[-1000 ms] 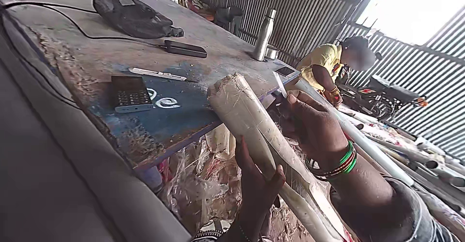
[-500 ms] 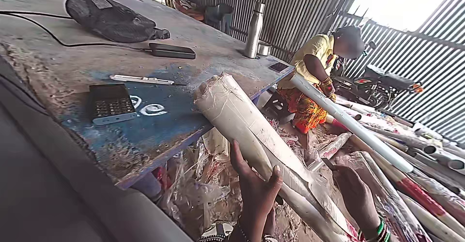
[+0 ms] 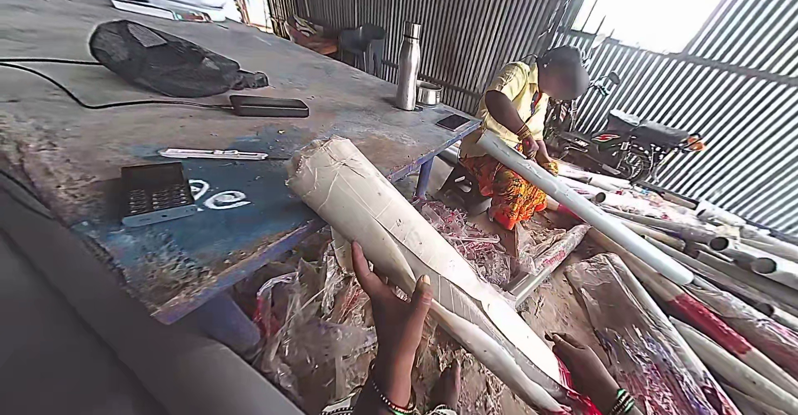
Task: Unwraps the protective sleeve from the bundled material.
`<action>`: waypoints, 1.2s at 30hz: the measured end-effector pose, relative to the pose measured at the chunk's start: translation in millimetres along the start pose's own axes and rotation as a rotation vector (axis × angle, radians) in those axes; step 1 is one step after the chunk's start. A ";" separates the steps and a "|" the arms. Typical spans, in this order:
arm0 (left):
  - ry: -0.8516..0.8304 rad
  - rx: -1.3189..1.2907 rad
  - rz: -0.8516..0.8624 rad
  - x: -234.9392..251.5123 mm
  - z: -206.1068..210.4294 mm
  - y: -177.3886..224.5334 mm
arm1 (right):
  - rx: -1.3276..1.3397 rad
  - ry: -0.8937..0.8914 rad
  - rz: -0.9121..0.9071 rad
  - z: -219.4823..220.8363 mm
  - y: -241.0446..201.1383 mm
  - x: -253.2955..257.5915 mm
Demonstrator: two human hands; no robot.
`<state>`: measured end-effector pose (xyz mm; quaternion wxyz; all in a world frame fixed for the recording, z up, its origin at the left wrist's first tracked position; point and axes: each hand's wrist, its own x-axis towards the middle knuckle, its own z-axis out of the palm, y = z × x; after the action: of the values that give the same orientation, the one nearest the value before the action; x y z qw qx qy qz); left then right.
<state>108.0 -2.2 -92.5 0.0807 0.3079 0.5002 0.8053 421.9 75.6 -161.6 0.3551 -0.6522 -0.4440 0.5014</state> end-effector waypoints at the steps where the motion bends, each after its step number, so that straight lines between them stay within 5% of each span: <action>1: -0.005 -0.006 0.002 0.0 -0.4 -0.5 | 0.003 -0.006 0.001 -0.4 0.8 0.5; 36: 0.003 0.035 0.049 0.1 0.9 -5.3 | -0.171 -0.018 -0.073 -5.9 12.3 6.7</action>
<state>107.5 1.1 -96.7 0.0550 0.3201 0.5067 0.7986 431.1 77.4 -173.6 0.3122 -0.6591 -0.5118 0.4540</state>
